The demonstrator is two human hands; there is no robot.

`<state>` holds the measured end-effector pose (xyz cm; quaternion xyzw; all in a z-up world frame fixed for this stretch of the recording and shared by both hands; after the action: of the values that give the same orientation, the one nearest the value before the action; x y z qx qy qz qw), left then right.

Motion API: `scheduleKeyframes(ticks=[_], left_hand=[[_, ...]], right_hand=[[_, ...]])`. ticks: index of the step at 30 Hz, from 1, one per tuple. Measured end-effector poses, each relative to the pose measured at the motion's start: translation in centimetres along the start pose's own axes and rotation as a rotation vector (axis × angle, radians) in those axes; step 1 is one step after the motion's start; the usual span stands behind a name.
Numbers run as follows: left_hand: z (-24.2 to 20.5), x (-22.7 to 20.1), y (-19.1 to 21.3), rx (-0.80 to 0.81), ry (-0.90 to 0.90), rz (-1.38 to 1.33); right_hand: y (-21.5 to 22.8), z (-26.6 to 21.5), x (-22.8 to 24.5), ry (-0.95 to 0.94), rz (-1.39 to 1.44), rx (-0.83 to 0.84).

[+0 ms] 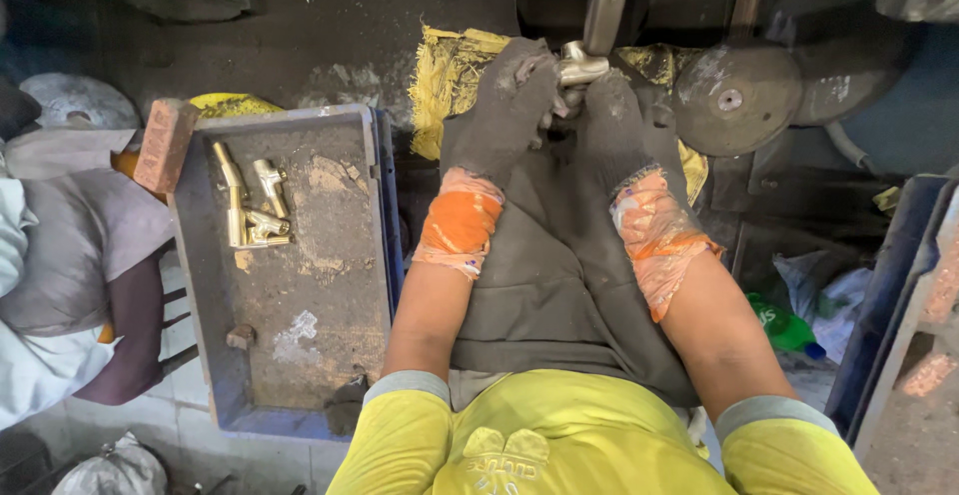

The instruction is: The person sits at a grinding machine and repeatedly grinds small brass T-shaped metal fittings against the spinning wheel. They hold each fitting with both gloved hands, rotate it to grind different surfaces, and then place it into a nearby tray before picking up the next one.

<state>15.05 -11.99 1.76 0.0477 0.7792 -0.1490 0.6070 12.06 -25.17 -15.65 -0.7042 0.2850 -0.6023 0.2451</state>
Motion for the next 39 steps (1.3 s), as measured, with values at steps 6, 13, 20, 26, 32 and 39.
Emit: scheduleKeyframes(ticks=[6, 13, 20, 26, 32, 39], left_hand=[[-0.8, -3.3, -1.6, 0.019, -0.110, 0.411], [-0.5, -3.6, -2.0, -0.089, 0.133, 0.334], [-1.7, -2.4, -0.9, -0.319, 0.321, 0.071], [-8.5, -4.7, -3.6, -0.191, -0.221, 0.294], [-16.9, -7.6, -4.7, 0.176, -0.697, 0.730], [-16.0, -4.6, -0.1, -0.127, -0.385, 1.216]], right_hand=[[-1.4, 0.0, 1.0, -0.023, 0.155, -0.061], [-10.7, -5.7, 11.2, 0.270, -1.853, -0.202], [-12.6, -4.4, 12.8, 0.017, -1.522, -0.139], [-14.4, -8.9, 16.4, 0.336, -1.872, 0.010], [-14.9, -13.7, 18.0, 0.056, -1.033, 0.076], [-17.4, -17.4, 18.4, -0.114, -0.244, 0.072]])
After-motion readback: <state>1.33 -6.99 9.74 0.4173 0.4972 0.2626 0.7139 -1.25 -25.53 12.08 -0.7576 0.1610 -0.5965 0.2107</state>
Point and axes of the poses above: each hand's wrist, its own z-axis towards the middle knuckle, its own y-axis out of the back of the hand, x = y × z, the point moved 8 cm from there along z, towards the middle knuckle, and after that the axes turned 7 degrees about -z, right-handed, at the moved point
